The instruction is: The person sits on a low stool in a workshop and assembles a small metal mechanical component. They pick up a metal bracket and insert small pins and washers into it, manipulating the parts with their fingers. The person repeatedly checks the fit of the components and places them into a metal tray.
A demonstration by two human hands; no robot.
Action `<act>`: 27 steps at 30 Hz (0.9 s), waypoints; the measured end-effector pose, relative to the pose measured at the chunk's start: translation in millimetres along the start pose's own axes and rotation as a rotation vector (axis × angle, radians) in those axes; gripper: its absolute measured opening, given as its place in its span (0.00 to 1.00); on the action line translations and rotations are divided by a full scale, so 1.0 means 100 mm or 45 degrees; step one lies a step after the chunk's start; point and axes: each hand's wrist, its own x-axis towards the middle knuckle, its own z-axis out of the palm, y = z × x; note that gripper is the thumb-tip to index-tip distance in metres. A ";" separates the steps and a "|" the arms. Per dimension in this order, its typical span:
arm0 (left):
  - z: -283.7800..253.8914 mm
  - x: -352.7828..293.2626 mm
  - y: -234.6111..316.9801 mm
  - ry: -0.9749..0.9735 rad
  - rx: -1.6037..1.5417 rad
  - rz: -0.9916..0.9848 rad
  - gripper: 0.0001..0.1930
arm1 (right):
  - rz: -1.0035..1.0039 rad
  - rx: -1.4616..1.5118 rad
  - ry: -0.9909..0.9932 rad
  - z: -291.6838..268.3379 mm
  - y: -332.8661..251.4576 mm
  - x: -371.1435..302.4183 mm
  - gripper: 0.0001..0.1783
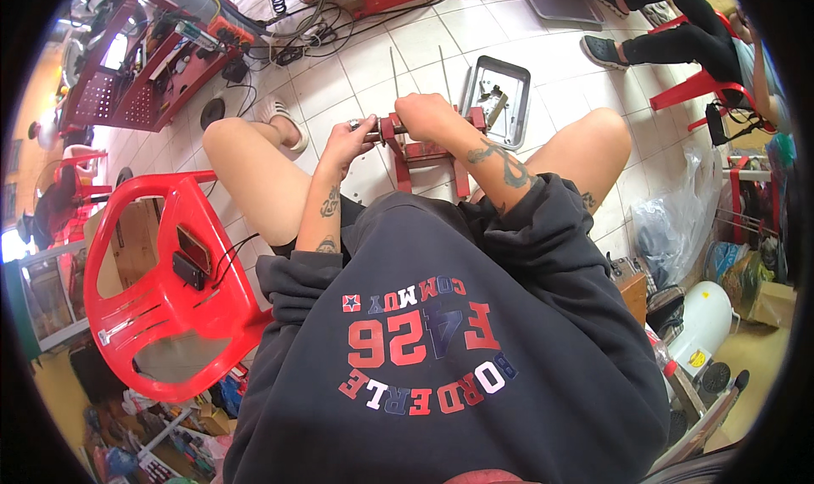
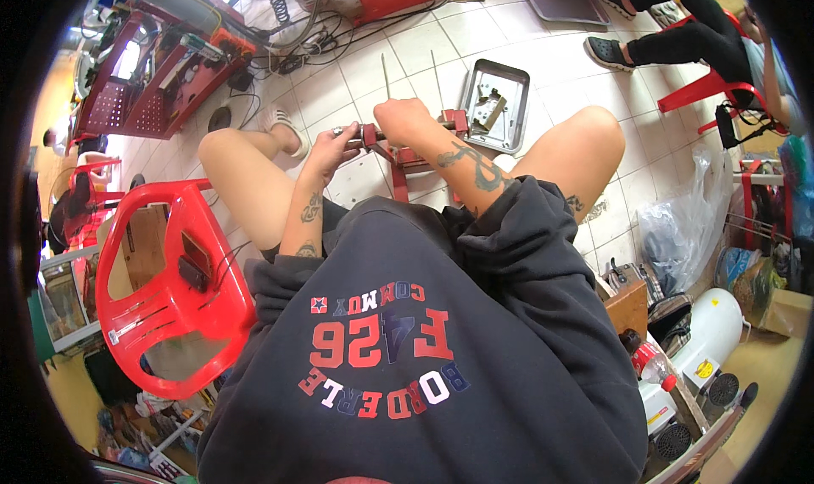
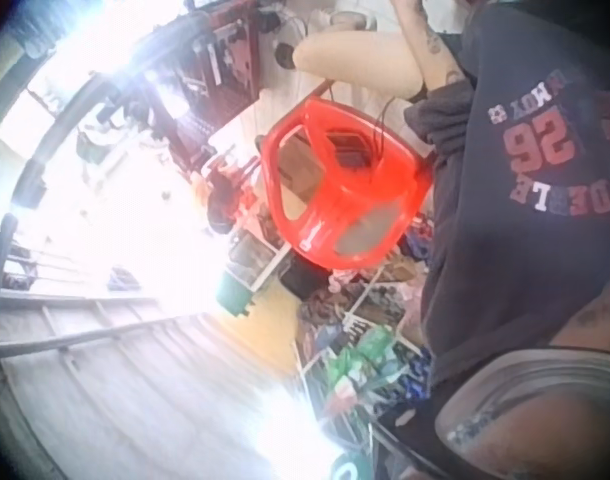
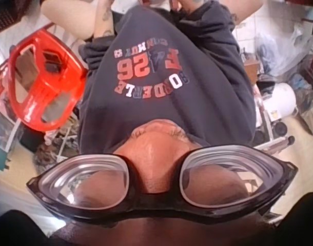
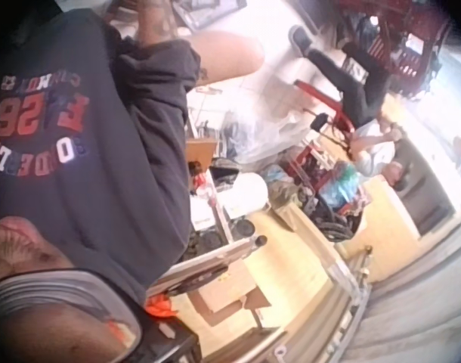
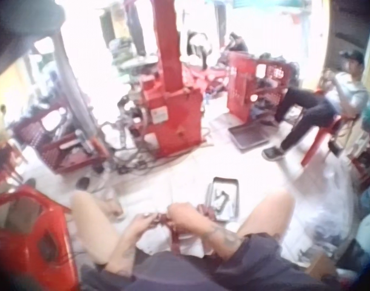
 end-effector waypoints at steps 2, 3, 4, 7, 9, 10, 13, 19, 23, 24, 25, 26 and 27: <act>0.02 0.01 0.02 0.027 -0.019 0.002 0.19 | -0.001 0.004 0.034 0.03 0.01 0.01 0.18; 0.03 0.02 0.02 0.000 -0.001 0.011 0.20 | 0.011 0.014 0.027 0.01 0.02 0.00 0.18; 0.04 0.02 0.01 0.012 -0.005 -0.035 0.22 | 0.026 0.024 0.022 -0.01 0.02 -0.01 0.18; 0.14 0.01 0.05 -0.042 0.082 -0.154 0.28 | 0.001 0.082 -0.027 -0.04 0.09 0.00 0.20; 0.16 0.01 0.03 0.029 0.166 -0.148 0.29 | -0.007 0.225 0.000 -0.23 0.11 -0.05 0.22; 0.16 0.02 -0.03 0.067 0.200 -0.159 0.30 | 0.016 0.350 0.025 -0.44 0.11 -0.14 0.24; 0.13 -0.01 -0.09 0.076 0.262 -0.063 0.29 | 0.169 0.438 0.573 -0.62 0.79 -0.07 0.31; 0.25 -0.42 0.79 0.178 0.277 0.797 0.13 | 0.697 0.863 0.862 -0.26 2.70 0.22 0.22; 0.48 -1.08 1.78 -0.293 0.333 1.337 0.11 | 1.169 0.864 0.345 1.26 3.31 0.44 0.16; 0.44 -1.20 2.02 -0.414 0.355 1.236 0.09 | 1.211 0.922 0.215 1.60 3.19 0.49 0.16; 0.42 -1.27 2.22 -0.545 0.371 1.133 0.08 | 1.291 1.000 0.181 1.89 3.13 0.52 0.16; 0.42 -1.22 2.25 -0.579 0.395 1.077 0.09 | 1.369 1.080 0.144 2.14 3.07 0.54 0.16; 0.40 -1.13 2.25 -0.629 0.411 1.027 0.11 | 1.303 0.904 0.222 2.38 3.04 0.50 0.17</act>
